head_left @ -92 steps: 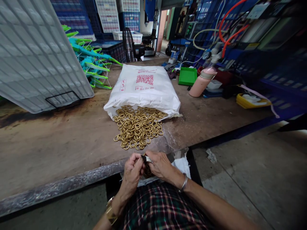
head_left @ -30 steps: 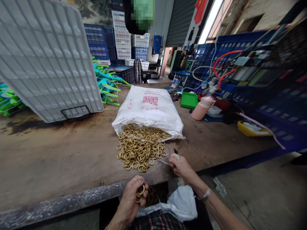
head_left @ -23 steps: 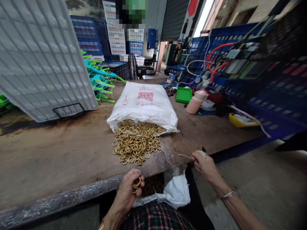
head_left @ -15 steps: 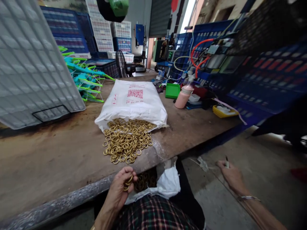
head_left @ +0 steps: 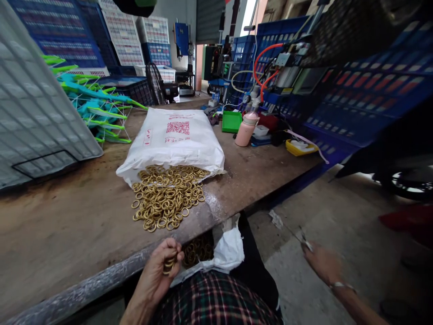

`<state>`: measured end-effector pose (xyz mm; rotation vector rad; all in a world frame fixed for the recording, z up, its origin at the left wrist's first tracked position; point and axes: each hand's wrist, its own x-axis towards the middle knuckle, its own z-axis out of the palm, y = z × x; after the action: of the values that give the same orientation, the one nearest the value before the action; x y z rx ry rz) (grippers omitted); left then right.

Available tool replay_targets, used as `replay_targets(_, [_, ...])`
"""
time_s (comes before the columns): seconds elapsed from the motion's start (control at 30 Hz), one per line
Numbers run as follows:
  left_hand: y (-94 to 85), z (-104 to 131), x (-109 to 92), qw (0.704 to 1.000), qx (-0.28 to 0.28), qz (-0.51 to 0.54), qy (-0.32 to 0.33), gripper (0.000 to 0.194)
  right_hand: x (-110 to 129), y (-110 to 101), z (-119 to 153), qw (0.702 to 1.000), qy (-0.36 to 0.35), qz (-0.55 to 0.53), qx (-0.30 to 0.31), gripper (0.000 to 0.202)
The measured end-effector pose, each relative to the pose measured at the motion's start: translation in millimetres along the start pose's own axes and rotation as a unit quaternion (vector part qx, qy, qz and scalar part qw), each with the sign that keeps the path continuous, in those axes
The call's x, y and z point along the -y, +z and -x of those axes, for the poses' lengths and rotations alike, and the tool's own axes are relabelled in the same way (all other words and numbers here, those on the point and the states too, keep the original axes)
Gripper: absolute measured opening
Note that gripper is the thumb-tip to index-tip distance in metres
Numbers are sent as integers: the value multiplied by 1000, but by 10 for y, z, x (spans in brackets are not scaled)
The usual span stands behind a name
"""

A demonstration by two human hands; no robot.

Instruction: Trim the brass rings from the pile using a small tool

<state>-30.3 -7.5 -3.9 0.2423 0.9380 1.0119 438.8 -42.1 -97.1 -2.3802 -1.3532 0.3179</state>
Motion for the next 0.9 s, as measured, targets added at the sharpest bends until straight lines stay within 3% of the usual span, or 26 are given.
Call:
replay_targets(0.13, [52,25,89,999,-6,23,-35,28,1165,202,-70,988,-130,-74,27,22])
replay_targets(0.23, [104,28,141,999,0,26,-36,31,2013,362,37,948,-288,-114,73,20])
replay_targets(0.3, [129,23,161,999,3,22,-34,34,2439,453,122,924,-356,-108,88,17])
replay_targets(0.37, [142,16,172,999,0,16,-32,38,2745,526,169,923,-366,-87,75,15])
replay_targets(0.6, [142,-13,216,1000,-16,-17,-18,41,3295,614,105,949,-294,44,103,19])
replay_targets(0.9, [239,-10,160,998,-27,-57,4,39,3317,650,14,945,-308,26,102,14])
